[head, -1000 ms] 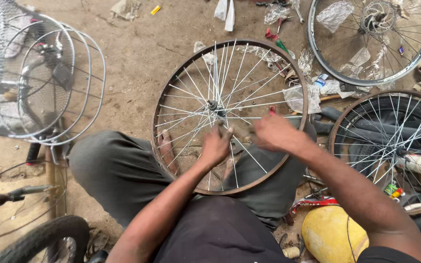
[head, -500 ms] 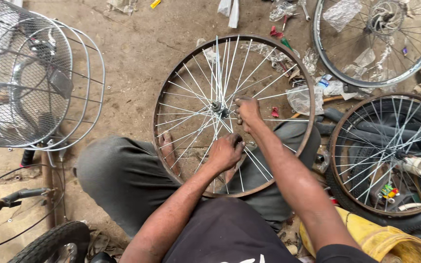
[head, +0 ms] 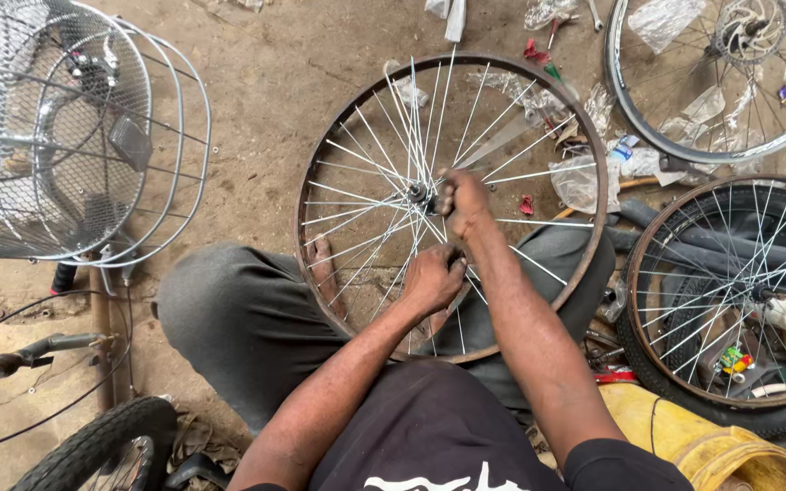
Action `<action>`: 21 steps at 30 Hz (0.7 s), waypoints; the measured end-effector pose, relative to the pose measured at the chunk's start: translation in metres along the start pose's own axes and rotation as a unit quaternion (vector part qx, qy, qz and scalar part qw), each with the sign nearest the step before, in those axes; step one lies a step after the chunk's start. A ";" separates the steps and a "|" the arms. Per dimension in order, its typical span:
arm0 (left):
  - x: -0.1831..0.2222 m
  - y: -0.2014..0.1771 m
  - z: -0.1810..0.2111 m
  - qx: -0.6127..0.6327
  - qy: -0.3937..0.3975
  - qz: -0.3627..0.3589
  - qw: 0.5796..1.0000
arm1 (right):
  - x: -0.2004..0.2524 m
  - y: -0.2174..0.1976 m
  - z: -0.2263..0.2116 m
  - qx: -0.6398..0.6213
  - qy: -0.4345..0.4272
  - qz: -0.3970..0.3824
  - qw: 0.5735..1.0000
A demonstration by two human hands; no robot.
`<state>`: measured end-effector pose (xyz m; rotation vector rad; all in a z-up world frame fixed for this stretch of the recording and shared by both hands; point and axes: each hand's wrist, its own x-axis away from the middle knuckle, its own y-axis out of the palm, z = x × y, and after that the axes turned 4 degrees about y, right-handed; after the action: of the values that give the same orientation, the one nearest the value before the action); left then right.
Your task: The person is repairing a bicycle wheel by manually threading and tightening metal spokes into the rim and hub.
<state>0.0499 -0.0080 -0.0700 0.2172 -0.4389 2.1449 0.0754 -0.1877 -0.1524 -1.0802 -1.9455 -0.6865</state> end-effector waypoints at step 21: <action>-0.032 0.018 -0.016 0.564 -0.182 -0.012 0.805 | 0.310 -0.168 0.065 0.267 -0.192 0.014 0.944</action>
<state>0.0535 -0.0357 -0.0992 1.2963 0.7078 2.0723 -0.1956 -0.0847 0.0593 -0.9338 -2.2531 0.0941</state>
